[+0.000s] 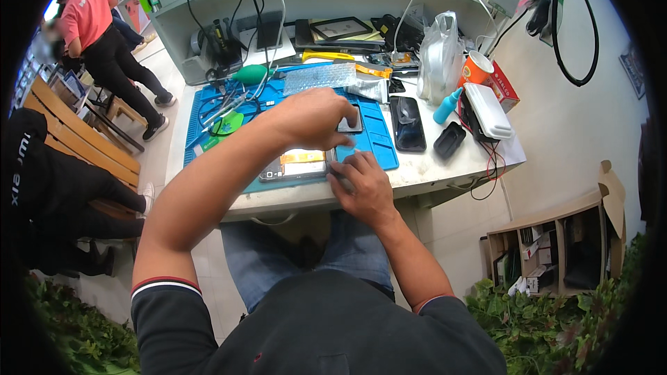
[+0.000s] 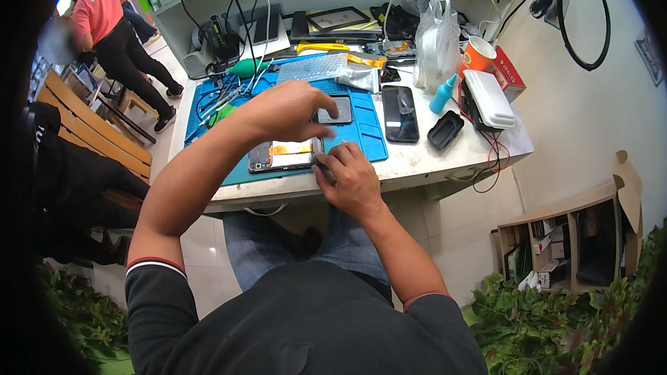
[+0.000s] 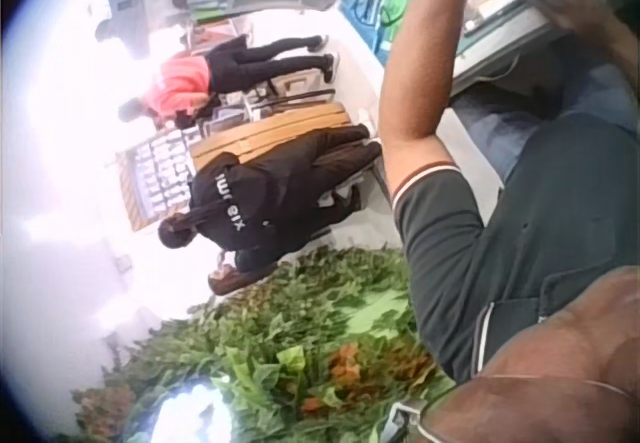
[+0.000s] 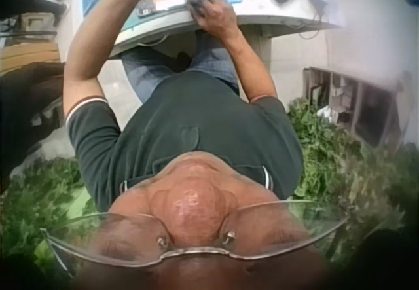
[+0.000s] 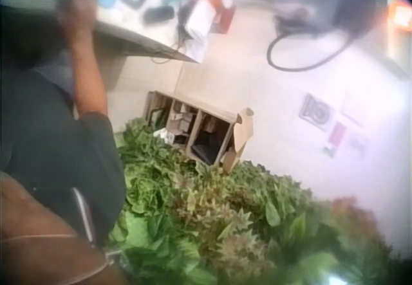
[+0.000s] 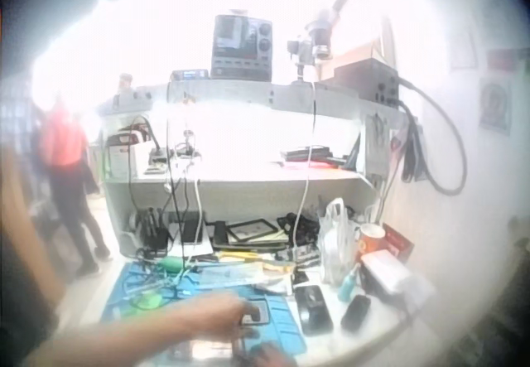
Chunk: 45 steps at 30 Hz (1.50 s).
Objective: The person disassembles and repairs a mobile phone by hand and using a screwdriver, removing internal components and preparing the device on a work mat.
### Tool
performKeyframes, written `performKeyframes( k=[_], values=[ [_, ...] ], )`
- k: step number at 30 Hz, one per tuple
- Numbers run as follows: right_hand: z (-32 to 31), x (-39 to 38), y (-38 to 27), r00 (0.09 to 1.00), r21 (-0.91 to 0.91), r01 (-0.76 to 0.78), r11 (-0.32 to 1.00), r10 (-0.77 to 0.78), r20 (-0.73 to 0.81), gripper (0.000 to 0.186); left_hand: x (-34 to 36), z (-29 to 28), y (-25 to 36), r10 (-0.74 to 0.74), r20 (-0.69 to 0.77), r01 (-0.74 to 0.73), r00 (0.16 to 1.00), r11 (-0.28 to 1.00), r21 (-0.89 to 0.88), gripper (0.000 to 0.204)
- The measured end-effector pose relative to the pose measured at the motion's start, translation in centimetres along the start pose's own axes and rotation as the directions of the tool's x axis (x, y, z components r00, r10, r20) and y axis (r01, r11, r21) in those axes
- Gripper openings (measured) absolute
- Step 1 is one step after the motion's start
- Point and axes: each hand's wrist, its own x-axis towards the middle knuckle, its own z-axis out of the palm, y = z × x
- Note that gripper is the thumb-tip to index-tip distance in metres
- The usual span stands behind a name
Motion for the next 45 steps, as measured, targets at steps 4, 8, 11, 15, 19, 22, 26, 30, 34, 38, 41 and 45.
performKeyframes(
  k=[4, 8, 11, 15, 19, 22, 26, 30, 34, 38, 41, 45],
  values=[
    [0.0, 0.2, -0.2, 1.000, 0.013, 0.011, 1.000, -0.011, -0.018, 0.026, 0.5, 0.2, -1.4, 0.200, 0.000, -0.199, 0.980, 0.975, -0.095, 0.026],
    [-0.1, 0.2, 0.2, 1.000, 0.024, 0.003, 1.000, -0.003, -0.010, 0.026, 0.5, 0.1, -0.2, 0.026, -0.030, -0.027, 0.999, 0.999, -0.041, 0.028],
    [0.0, 0.0, 0.3, 1.000, 0.046, 0.007, 0.999, -0.007, -0.006, 0.026, 0.3, 0.3, -0.7, 0.104, -0.039, -0.104, 0.994, 0.995, -0.003, 0.031],
    [-0.4, -0.3, 0.6, 0.999, 0.041, -0.037, 0.998, 0.037, 0.021, 0.027, 0.4, 0.7, -0.7, 0.046, -0.091, -0.062, 0.995, 0.982, -0.179, 0.049],
    [0.2, 0.1, 0.0, 1.000, 0.064, -0.026, 0.998, 0.025, 0.009, 0.034, -2.0, 6.5, -5.5, -0.124, -0.266, -0.053, 0.956, 0.819, -0.571, 0.043],
    [-0.3, 0.1, 0.1, 0.998, 0.051, -0.038, 0.998, 0.035, 0.056, 0.038, -1.8, 8.7, -6.8, -0.194, -0.313, -0.102, 0.930, 0.680, -0.726, 0.032],
    [-0.6, 0.1, 0.2, 0.997, 0.039, -0.024, 0.999, 0.021, 0.073, 0.037, 0.5, 9.2, -6.5, -0.236, -0.487, -0.227, 0.841, 0.664, -0.712, 0.064],
    [-0.4, 0.0, 0.4, 0.998, 0.021, -0.004, 1.000, 0.003, 0.056, 0.034, 3.0, 9.1, -5.5, -0.180, -0.577, -0.230, 0.797, 0.793, -0.565, 0.106],
    [-0.3, 0.0, 0.5, 0.999, 0.030, -0.001, 1.000, 0.000, 0.036, 0.033, 4.8, 9.9, -5.7, -0.062, -0.610, -0.248, 0.790, 0.878, -0.410, 0.103],
    [-0.4, 0.2, 0.5, 1.000, 0.029, 0.008, 1.000, -0.009, 0.022, 0.032, 5.4, 10.1, -5.7, -0.043, -0.624, -0.256, 0.780, 0.889, -0.381, 0.101],
    [-0.2, 0.0, 0.4, 1.000, 0.051, 0.008, 0.999, -0.008, 0.002, 0.028, 5.0, 9.9, -5.7, -0.087, -0.623, -0.266, 0.777, 0.852, -0.451, 0.101],
    [-0.1, -0.2, 0.6, 1.000, 0.100, -0.022, 0.995, 0.023, -0.018, 0.020, 3.0, 9.0, -5.7, -0.237, -0.531, -0.280, 0.814, 0.641, -0.715, 0.097]
  ],
)
